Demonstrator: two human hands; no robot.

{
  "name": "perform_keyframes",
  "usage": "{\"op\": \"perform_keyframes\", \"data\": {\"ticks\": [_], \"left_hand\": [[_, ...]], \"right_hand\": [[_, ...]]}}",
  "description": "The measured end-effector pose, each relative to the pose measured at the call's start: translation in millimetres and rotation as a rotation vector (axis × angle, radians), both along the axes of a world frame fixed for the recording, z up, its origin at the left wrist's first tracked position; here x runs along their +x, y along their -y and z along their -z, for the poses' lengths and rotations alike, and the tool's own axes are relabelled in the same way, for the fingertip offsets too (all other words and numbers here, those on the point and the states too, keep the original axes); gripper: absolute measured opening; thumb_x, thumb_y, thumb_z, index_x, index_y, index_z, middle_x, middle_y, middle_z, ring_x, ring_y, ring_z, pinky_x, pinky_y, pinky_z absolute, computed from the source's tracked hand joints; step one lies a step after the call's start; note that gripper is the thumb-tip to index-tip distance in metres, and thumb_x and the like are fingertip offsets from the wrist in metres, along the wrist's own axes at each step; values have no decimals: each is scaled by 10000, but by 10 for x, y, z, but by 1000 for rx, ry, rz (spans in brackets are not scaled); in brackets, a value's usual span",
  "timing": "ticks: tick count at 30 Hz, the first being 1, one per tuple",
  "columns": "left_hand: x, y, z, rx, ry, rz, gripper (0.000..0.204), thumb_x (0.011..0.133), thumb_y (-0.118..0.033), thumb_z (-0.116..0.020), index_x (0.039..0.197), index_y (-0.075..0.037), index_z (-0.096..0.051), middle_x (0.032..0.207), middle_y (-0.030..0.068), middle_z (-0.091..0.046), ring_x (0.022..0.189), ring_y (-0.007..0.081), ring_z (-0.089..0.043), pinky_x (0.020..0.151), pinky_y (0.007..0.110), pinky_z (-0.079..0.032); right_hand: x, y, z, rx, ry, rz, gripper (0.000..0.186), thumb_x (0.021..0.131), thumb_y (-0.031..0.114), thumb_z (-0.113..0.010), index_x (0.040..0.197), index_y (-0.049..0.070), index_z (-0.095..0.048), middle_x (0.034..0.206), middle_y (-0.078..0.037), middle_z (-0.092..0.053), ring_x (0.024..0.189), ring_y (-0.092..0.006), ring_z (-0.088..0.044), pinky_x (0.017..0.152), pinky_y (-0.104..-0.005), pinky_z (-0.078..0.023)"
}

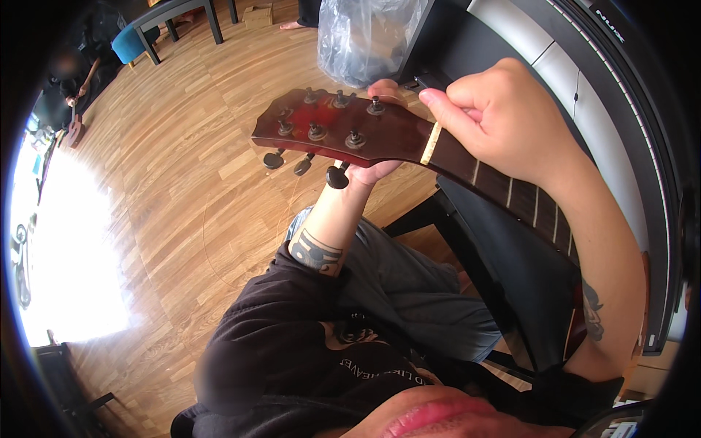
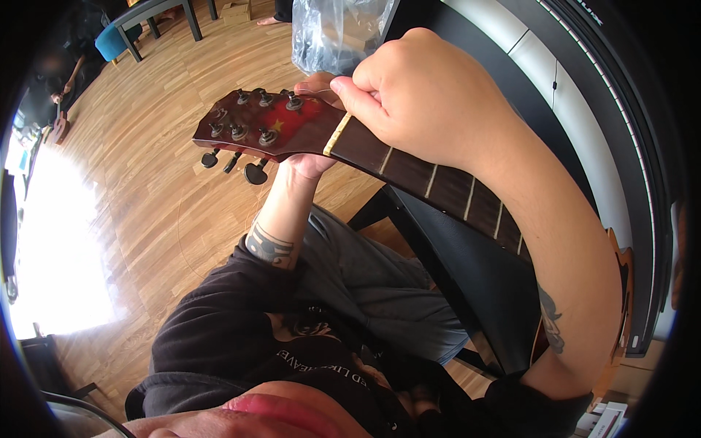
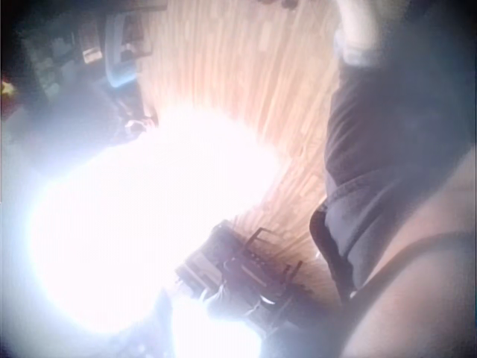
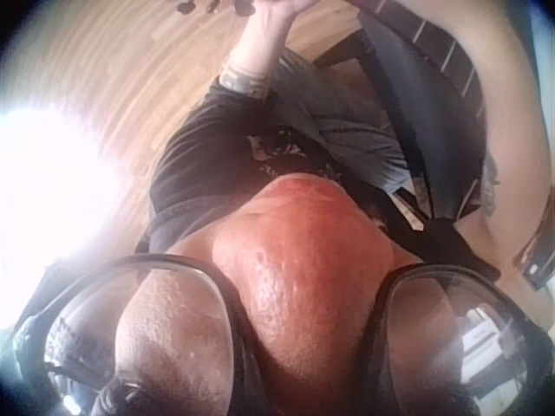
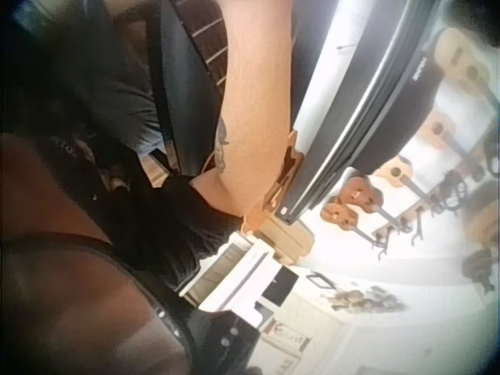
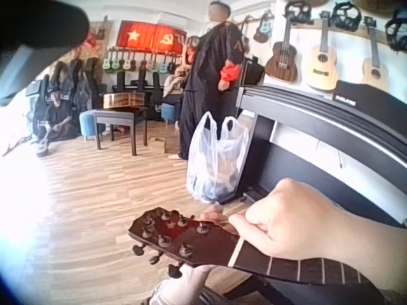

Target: The person strings a guitar by threading a new string through the headstock tuning post, pulling it taut, and winding it around the post. They repeat this process for multiple strings, adjusting tension and winding direction as needed.

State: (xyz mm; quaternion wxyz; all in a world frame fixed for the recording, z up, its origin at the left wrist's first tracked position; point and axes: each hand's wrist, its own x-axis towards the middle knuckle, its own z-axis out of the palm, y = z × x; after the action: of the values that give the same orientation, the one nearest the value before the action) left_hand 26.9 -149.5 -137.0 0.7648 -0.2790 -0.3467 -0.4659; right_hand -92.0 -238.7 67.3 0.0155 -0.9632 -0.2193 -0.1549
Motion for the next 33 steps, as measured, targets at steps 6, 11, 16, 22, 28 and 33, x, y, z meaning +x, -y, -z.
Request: {"op": "perform_keyframes", "data": {"ticks": [6, 11, 16, 22, 28, 33], "left_hand": [[38, -24, -46, -22, 18, 40, 115, 931, -123, -621, 1019, -176, -569, 966, -60, -651, 1046, 125, -600, 1065, 383, -440], [-4, -61, 18, 145, -18, -169, 247, 954, -199, -653, 1185, -152, -577, 1086, -18, -683, 1086, 165, -633, 1063, 417, -468], [105, -33, 146, 119, 76, -199, 344, 958, -234, -680, 1267, -145, -560, 1153, 1, -693, 1127, 181, -651, 1065, 436, -478], [-107, 106, -57, -104, -43, -104, 358, 900, -145, -712, 1211, -150, -534, 1071, -62, -668, 1175, 202, -604, 1116, 453, -421], [4, 50, 81, -81, -58, -102, 241, 954, -261, -651, 1167, -182, -570, 1093, -7, -668, 1087, 218, -617, 1068, 463, -454], [48, 179, 191, -49, -68, -62, 438, 933, -350, -704, 1305, -195, -533, 1277, 92, -640, 1204, 319, -611, 1113, 532, -443]], "right_hand": [[-2, 25, 10, -12, 20, -10, 405, 935, 216, -649, 571, 39, -637, 500, -145, -527, 462, -301, -559, 491, -383, -447], [9, 39, 20, -11, 23, -14, 401, 937, 213, -646, 572, 46, -647, 502, -144, -532, 467, -296, -568, 497, -380, -454], [-5, 4, 5, 13, -32, 36, 384, 935, 215, -644, 599, 30, -663, 523, -153, -546, 490, -319, -579, 497, -389, -453], [11, 29, -1, 48, -60, 27, 377, 925, 248, -661, 625, 19, -678, 546, -176, -558, 516, -334, -591, 504, -405, -457], [-11, -22, 50, 81, -10, -29, 508, 978, 191, -666, 545, -13, -495, 448, -81, -309, 408, -185, -255, 438, -348, -220], [-25, -9, 31, 55, 14, -34, 525, 977, 184, -665, 530, -7, -464, 446, -88, -312, 407, -193, -253, 438, -351, -218]]}}
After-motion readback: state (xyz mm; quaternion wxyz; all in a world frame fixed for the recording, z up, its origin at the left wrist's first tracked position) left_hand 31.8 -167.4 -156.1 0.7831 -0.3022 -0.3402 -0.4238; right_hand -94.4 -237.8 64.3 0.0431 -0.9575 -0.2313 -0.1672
